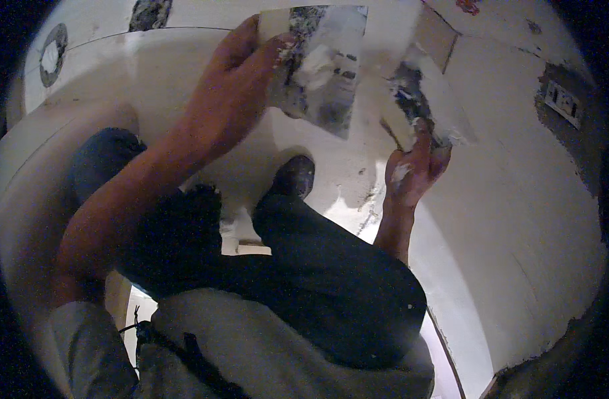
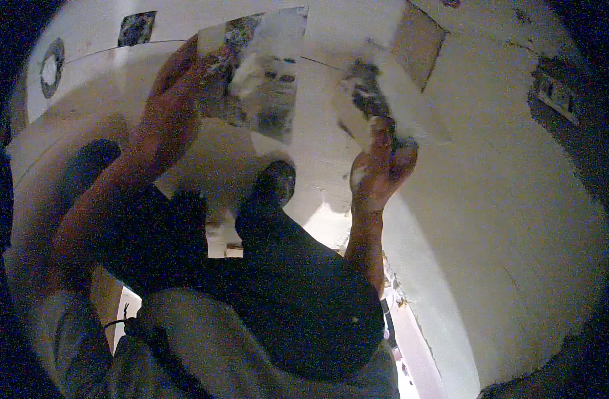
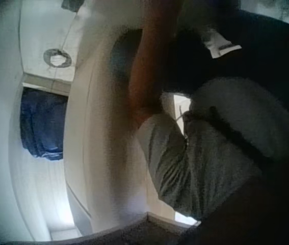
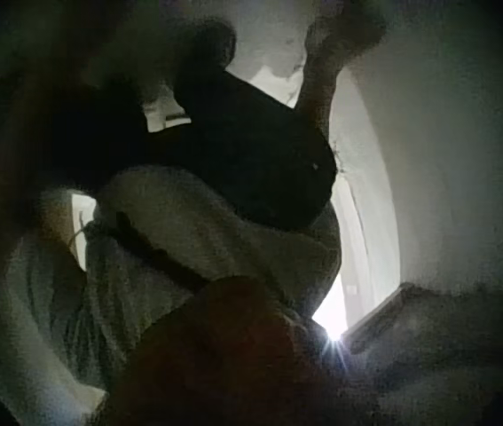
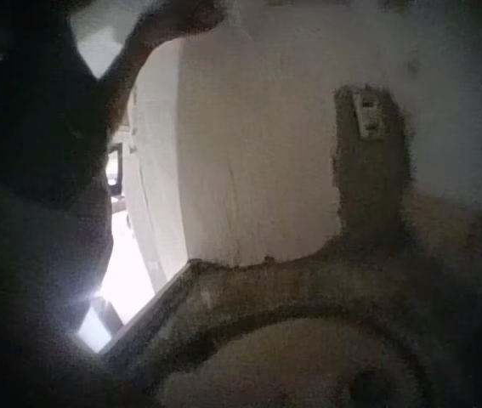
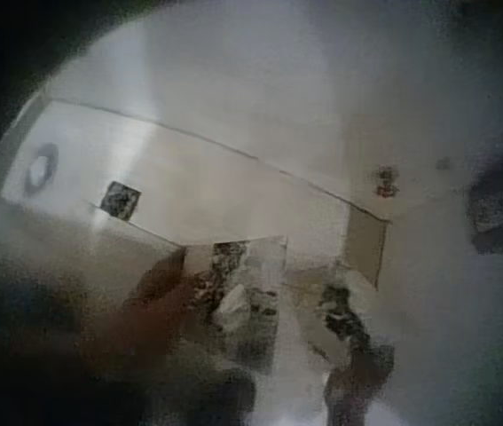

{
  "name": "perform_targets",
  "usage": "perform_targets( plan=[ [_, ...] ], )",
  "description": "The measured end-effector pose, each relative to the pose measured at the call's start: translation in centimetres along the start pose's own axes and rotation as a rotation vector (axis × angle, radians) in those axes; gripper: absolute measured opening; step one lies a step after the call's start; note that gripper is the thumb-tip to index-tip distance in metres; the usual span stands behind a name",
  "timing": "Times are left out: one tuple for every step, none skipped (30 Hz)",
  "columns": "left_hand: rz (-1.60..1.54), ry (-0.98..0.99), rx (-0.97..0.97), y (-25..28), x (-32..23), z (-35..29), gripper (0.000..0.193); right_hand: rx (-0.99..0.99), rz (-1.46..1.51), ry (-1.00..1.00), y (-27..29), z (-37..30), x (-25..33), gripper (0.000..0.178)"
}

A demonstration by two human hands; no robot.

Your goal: The person scrapes and loads plaster onto putty knives, then applies and spreads the plaster along the walls, corners, and seams using the knives.

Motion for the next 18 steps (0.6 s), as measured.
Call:
perform_targets(
  plan=[
    [-0.277, 0.21, -0.068, 0.1, 1.6, -0.5, 0.028, 0.066, -0.111, 0.027, -1.6, -1.2, 1.5, 0.022],
    [-0.353, 0.246, -0.072, -0.1, 1.6, -0.5, 0.031, 0.094, -0.363, 0.157, -2.9, -2.3, 3.5, 0.023],
    [-0.444, 0.278, -0.087, 0.6, 1.7, -0.8, 0.034, 0.194, -0.638, 0.426, -6.1, -4.5, 6.4, 0.025],
    [-0.527, 0.308, -0.097, 1.1, 1.7, -0.9, 0.037, 0.283, -0.68, 0.56, -8.3, -5.6, 8.2, 0.027],
    [-0.521, 0.31, -0.098, 1.5, 1.6, -1.1, 0.035, 0.368, -0.713, 0.702, -10.2, -6.8, 9.7, 0.028],
    [-0.524, 0.309, -0.101, 2.1, 1.4, -1.4, 0.034, 0.448, -0.732, 0.843, -12.0, -8.2, 11.2, 0.03],
    [-0.532, 0.279, -0.1, 2.3, 1.1, -1.5, 0.032, 0.504, -0.649, 0.718, -13.0, -8.0, 11.1, 0.03],
    [-0.514, 0.276, -0.143, 2.9, 1.1, -1.7, 0.028, 0.567, -0.559, 0.591, -14.0, -8.0, 10.9, 0.031],
    [-0.505, 0.24, -0.186, 3.5, 1.0, -1.8, 0.024, 0.629, -0.653, 0.632, -15.3, -8.6, 11.0, 0.034],
    [-0.483, 0.182, -0.197, 3.7, 0.6, -1.8, 0.021, 0.664, -0.708, 0.667, -16.1, -9.1, 11.4, 0.037],
    [-0.523, 0.232, -0.202, 3.7, 1.4, -2.0, 0.024, 0.703, -0.757, 0.703, -16.9, -9.7, 11.6, 0.04],
    [-0.547, 0.262, -0.18, 3.7, 1.8, -2.1, 0.027, 0.743, -0.806, 0.739, -17.7, -10.3, 11.7, 0.044],
    [-0.546, 0.33, -0.167, 3.4, 2.5, -2.3, 0.032, 0.755, -0.828, 0.717, -18.0, -10.3, 11.6, 0.047],
    [-0.565, 0.307, -0.16, 3.6, 2.5, -2.3, 0.031, 0.765, -0.853, 0.694, -18.3, -10.3, 11.4, 0.05],
    [-0.563, 0.323, -0.164, 3.7, 2.7, -2.3, 0.03, 0.775, -0.896, 0.659, -18.4, -10.1, 10.8, 0.053],
    [-0.564, 0.334, -0.16, 3.9, 2.9, -2.3, 0.03, 0.781, -0.916, 0.675, -18.6, -10.1, 10.7, 0.055],
    [-0.527, 0.35, -0.136, 3.9, 3.0, -2.4, 0.03, 0.789, -0.951, 0.679, -18.7, -9.9, 10.1, 0.057],
    [-0.489, 0.362, -0.099, 3.9, 3.0, -2.4, 0.031, 0.791, -1.003, 0.669, -18.5, -9.4, 9.4, 0.06]
  ],
)
Point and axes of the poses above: each hand's wrist, its own z-axis towards the middle knuckle, its own y-axis out of the back of the hand, x = y × z, the point moved 10 cm from there along z, towards the middle knuckle, and after that the axes turned 5 degrees about -x, right-handed, at the moved point
